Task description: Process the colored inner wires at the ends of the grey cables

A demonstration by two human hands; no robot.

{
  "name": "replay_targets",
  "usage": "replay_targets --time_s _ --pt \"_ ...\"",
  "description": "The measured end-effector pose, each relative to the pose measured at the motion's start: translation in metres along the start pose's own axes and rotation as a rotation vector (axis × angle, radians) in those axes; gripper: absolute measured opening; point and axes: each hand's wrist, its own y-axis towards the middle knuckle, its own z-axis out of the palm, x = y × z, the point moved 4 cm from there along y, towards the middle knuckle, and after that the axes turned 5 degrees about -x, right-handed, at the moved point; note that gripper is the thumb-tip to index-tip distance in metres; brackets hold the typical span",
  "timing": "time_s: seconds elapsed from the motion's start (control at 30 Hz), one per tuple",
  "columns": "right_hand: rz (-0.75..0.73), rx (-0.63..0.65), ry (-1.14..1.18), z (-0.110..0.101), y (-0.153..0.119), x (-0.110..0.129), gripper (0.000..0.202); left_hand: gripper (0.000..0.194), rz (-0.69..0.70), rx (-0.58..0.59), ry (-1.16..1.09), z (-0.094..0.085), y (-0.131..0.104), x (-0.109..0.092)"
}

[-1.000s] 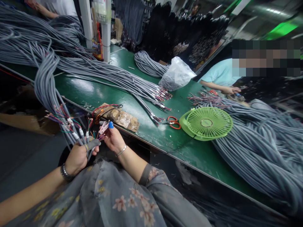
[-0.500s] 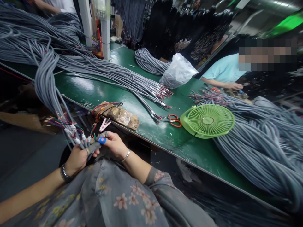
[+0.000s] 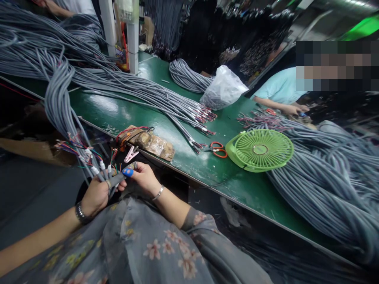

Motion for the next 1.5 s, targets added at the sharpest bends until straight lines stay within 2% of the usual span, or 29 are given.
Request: replay_targets --time_s 0.17,0.43,0.67,0.8,0.97,1.03,1.1,1.23,1.3,1.5 --pt "0.005 -0.009 -0.014 0.001 0.001 0.001 0.059 0.048 0.004 -0.054 0.005 -0.001 0.002 0.001" --pt "-0.022 -0.013 -0.035 0.007 0.003 -0.002 0.063 0.05 -0.043 -0.019 -0.005 -0.004 0.001 0.006" --pt "-0.011 -0.034 -0.018 0.006 0.001 -0.006 0.062 0.042 -0.044 -0.115 -0.089 -0.005 0.003 0.005" --pt "-0.014 -0.017 -0.049 -0.002 0.002 -0.008 0.059 0.037 -0.045 -0.15 -0.133 -0.005 0.0 -0.002" --pt "0.105 -0.159 0.046 -0.018 0.016 -0.01 0.06 0.033 -0.069 -0.158 -0.18 0.001 -0.007 -0.012" --pt "0.155 -0.153 0.072 -0.018 0.024 -0.01 0.062 0.032 -0.075 -0.133 -0.184 0.005 -0.009 -0.015" --pt "0.105 -0.134 0.045 -0.014 0.03 -0.006 0.066 0.031 -0.065 -0.114 -0.187 0.01 -0.009 -0.017" --pt "-0.14 -0.189 -0.106 -0.009 0.034 0.001 0.07 0.032 -0.053 -0.108 -0.186 0.015 -0.008 -0.017" --pt "-0.166 -0.215 -0.104 -0.007 0.035 0.001 0.069 0.033 -0.048 -0.104 -0.188 0.015 -0.006 -0.017" --pt "0.095 -0.119 0.226 0.005 0.044 -0.003 0.06 0.032 -0.053 -0.083 -0.201 0.012 0.002 -0.01"
